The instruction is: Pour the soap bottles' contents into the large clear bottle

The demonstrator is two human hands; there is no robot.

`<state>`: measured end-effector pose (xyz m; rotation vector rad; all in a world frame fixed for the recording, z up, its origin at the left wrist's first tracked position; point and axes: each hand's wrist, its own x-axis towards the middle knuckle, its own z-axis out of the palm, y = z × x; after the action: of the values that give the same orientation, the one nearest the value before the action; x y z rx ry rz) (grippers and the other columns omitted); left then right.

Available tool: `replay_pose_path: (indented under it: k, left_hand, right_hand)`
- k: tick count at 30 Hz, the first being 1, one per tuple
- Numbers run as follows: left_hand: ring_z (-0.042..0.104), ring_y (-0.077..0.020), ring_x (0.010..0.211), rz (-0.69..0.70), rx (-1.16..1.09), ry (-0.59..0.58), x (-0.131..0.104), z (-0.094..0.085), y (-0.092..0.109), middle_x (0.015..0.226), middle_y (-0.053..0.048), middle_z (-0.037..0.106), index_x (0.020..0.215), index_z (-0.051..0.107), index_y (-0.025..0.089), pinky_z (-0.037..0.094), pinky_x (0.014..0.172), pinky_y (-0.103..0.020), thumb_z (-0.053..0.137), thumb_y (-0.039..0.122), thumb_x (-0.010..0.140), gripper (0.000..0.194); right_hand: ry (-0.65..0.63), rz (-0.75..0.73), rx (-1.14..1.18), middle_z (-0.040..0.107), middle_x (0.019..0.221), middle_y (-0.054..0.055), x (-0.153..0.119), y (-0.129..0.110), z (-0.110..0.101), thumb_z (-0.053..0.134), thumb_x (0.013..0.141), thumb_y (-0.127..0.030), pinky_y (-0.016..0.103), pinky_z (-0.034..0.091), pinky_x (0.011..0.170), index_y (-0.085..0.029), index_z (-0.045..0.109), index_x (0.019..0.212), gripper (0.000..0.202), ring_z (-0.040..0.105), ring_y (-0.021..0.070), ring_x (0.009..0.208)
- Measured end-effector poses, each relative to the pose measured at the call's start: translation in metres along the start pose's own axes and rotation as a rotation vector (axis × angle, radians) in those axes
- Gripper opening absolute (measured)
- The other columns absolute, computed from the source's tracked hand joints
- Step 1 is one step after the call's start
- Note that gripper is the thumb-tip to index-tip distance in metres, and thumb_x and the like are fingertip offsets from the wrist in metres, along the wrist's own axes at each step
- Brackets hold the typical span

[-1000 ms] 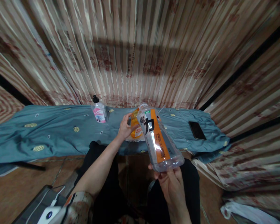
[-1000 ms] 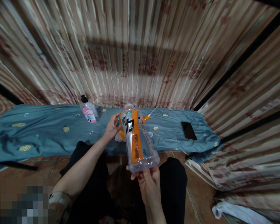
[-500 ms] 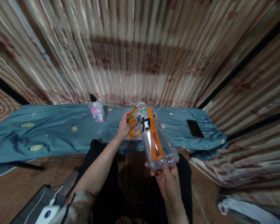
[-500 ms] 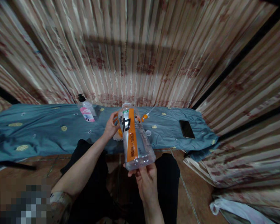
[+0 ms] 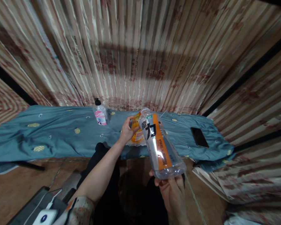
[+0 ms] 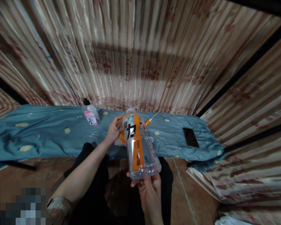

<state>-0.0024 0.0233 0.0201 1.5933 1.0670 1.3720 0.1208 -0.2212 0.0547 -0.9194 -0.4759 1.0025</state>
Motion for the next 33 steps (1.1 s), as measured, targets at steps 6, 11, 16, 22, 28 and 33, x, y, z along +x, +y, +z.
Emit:
replay_pose_path:
  k: [6,11,16,22,28,33]
  left_hand:
    - [0.065,-0.0274,0.118,0.012,0.013,0.023,0.000,0.002,-0.001,0.118,-0.007,0.070,0.110,0.064,0.023,0.048,0.111,-0.046,0.087,0.034,0.065,0.052]
    - [0.064,-0.0275,0.120,-0.002,-0.002,0.018,0.001,0.005,-0.002,0.121,-0.006,0.069,0.111,0.063,0.024,0.047,0.113,-0.047,0.087,0.028,0.063,0.053]
    - [0.065,-0.0271,0.118,-0.007,0.013,0.020,0.000,0.007,-0.003,0.119,-0.006,0.070,0.110,0.063,0.024,0.046,0.113,-0.047,0.086,0.029,0.064,0.052]
    - [0.066,-0.0270,0.117,-0.009,0.001,0.008,0.001,0.008,-0.003,0.118,-0.006,0.070,0.109,0.061,0.024,0.048,0.110,-0.046,0.087,0.032,0.063,0.053]
    - [0.066,-0.0269,0.114,-0.013,0.004,0.002,0.002,0.007,-0.002,0.114,-0.006,0.070,0.107,0.060,0.023,0.049,0.110,-0.046,0.086,0.029,0.062,0.052]
    - [0.067,-0.0249,0.112,-0.011,0.010,0.005,0.003,0.009,-0.003,0.112,-0.004,0.071,0.106,0.060,0.023,0.049,0.108,-0.041,0.087,0.032,0.062,0.053]
  right_hand:
    - [-0.003,-0.035,-0.021,0.082,0.078,0.004,0.001,-0.002,-0.003,0.089,0.078,-0.047,0.025,0.053,0.041,-0.024,0.071,0.097,0.035,0.078,0.0239,0.060]
    - [-0.082,0.027,-0.067,0.084,0.086,0.006,0.005,-0.002,-0.023,0.085,0.084,-0.044,0.029,0.058,0.047,-0.025,0.073,0.101,0.029,0.081,0.0267,0.069]
    - [-0.125,0.048,-0.057,0.084,0.086,0.007,0.008,-0.001,-0.031,0.083,0.085,-0.043,0.029,0.058,0.048,-0.024,0.072,0.101,0.027,0.081,0.0275,0.071]
    - [-0.138,0.056,-0.063,0.084,0.086,0.009,0.008,-0.002,-0.032,0.082,0.086,-0.043,0.031,0.057,0.047,-0.024,0.070,0.101,0.027,0.082,0.0309,0.071]
    - [-0.155,0.053,-0.085,0.084,0.087,0.011,0.010,-0.004,-0.033,0.080,0.087,-0.045,0.030,0.057,0.045,-0.022,0.072,0.095,0.026,0.081,0.0306,0.069]
    - [-0.150,0.033,-0.062,0.084,0.090,0.012,0.012,-0.004,-0.036,0.082,0.085,-0.044,0.029,0.057,0.043,-0.023,0.074,0.097,0.026,0.081,0.0301,0.068]
